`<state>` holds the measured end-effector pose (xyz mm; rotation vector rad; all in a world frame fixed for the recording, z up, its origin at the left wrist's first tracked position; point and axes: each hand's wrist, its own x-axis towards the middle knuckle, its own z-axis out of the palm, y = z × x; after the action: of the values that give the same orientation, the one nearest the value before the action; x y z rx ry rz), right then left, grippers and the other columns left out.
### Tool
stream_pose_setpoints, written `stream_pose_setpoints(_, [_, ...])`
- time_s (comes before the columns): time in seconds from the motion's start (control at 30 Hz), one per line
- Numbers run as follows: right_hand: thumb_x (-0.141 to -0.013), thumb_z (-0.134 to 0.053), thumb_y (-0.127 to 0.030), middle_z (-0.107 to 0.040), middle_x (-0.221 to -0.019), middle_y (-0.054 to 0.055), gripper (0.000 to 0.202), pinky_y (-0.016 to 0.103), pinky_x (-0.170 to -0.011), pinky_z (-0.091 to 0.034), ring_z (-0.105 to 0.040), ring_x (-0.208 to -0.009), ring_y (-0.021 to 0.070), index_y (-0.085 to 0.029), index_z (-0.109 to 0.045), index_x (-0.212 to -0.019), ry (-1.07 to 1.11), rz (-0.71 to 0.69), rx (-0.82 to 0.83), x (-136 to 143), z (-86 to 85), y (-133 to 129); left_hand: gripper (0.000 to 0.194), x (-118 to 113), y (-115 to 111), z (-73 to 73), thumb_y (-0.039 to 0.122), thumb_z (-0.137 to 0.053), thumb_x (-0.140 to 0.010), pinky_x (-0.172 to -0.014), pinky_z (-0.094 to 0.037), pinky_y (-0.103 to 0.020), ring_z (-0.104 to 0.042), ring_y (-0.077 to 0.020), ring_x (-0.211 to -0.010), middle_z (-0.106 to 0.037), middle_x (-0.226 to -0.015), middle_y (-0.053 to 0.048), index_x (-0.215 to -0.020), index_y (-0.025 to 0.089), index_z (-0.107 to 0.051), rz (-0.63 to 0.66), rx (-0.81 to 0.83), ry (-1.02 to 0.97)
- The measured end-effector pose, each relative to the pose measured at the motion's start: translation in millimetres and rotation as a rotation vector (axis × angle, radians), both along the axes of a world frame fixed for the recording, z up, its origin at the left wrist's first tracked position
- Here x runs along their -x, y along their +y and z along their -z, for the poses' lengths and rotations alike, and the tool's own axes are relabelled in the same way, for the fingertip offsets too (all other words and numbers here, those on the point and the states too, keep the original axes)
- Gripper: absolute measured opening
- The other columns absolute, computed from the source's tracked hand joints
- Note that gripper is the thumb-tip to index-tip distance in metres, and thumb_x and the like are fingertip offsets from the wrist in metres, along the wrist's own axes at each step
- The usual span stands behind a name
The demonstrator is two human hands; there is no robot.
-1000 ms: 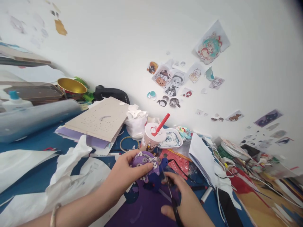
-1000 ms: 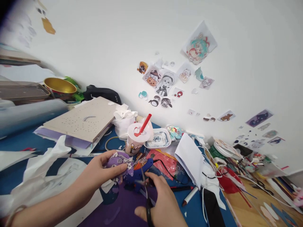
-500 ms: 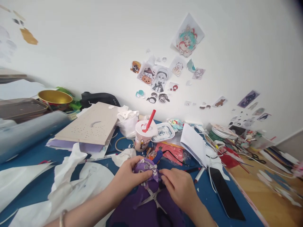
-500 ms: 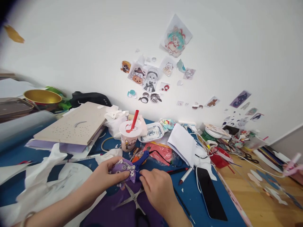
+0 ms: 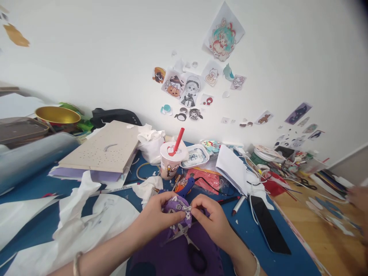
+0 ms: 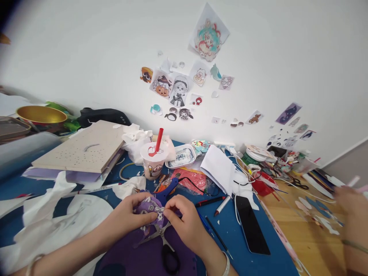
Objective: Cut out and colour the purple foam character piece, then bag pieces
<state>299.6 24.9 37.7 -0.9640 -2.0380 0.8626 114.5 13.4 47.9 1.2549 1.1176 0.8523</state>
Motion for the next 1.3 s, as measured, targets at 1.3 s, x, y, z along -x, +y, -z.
stream_pose_setpoints(1.3, [-0.088,-0.049,-0.034,-0.06,-0.072,0.004,0.018,0.027,-0.062,-0.043,-0.055,-0.065,0.017,-0.018,-0.059,-0.088,-0.366,0.531,-0.498,-53,13.9,3,0.041,12,-3,-18.3,0.044,-0.074,-0.064,-0.057,-0.046,-0.022,-0.065,-0.0165,-0.068,-0.068,-0.075,-0.003,-0.09,0.016,-0.059,0.008,0.104,-0.28])
